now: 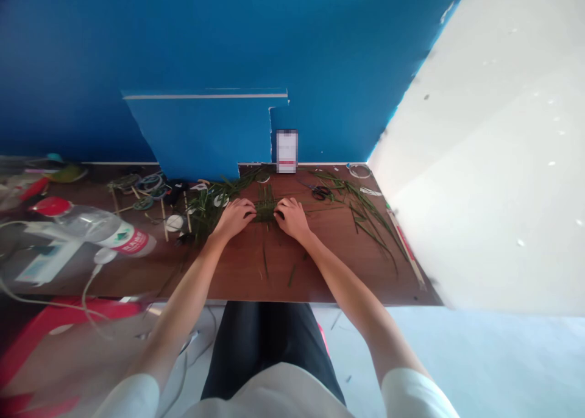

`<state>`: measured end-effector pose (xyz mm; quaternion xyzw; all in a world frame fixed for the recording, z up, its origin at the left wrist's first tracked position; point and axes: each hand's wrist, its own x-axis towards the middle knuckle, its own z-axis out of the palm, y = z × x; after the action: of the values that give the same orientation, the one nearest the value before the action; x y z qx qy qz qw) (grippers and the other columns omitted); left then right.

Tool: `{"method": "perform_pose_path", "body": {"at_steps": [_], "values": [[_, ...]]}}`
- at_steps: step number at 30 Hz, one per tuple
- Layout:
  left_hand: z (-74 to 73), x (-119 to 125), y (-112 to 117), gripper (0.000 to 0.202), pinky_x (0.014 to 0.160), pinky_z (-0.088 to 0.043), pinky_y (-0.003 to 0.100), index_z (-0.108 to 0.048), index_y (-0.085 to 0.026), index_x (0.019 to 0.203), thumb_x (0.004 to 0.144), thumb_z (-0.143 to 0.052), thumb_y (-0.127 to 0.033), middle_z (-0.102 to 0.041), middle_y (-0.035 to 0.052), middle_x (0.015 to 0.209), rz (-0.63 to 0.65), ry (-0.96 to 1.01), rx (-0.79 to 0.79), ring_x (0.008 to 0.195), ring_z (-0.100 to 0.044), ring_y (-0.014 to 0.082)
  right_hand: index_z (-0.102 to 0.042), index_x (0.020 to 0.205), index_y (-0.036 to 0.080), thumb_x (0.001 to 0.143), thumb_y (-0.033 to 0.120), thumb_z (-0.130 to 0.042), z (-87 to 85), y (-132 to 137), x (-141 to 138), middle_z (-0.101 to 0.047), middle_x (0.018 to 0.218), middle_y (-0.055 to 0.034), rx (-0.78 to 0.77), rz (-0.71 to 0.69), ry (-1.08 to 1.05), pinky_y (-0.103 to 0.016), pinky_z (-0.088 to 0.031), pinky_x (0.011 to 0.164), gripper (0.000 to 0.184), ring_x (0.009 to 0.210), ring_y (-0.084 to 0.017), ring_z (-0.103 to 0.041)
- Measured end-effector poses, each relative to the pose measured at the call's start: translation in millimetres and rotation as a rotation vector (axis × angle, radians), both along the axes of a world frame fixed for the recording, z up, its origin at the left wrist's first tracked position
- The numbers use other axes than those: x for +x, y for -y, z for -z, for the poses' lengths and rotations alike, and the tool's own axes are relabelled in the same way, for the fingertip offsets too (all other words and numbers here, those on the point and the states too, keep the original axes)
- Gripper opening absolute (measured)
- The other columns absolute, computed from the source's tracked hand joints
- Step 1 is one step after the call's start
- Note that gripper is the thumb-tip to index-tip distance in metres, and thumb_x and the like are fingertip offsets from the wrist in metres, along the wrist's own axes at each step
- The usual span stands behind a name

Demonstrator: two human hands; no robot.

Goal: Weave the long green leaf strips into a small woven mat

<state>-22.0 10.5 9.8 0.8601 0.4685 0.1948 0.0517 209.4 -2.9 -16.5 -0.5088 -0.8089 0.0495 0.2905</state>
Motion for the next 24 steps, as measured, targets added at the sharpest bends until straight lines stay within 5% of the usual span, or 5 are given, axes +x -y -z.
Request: {"method": "perform_pose_path", "body": {"at_steps": [24], "values": [[-4.3,2.0,3.3,0.018,0.091,-0.041,0.04,-0.073,-0.023,0.091,0.093,-0.056,-0.027,-0.066,0.0049,0.106,-0.011,-0.045,0.019,0.103,-0.056,0.0241,-0.073,0.093,0.022,0.093,0.027,-0.057,-0.2,0.3,-0.5,-0.064,0.097,-0.0063,0.0,0.012,0.031,-0.037,-0.041,0.084,0.016,0.099,-0.024,-0.053]]}}
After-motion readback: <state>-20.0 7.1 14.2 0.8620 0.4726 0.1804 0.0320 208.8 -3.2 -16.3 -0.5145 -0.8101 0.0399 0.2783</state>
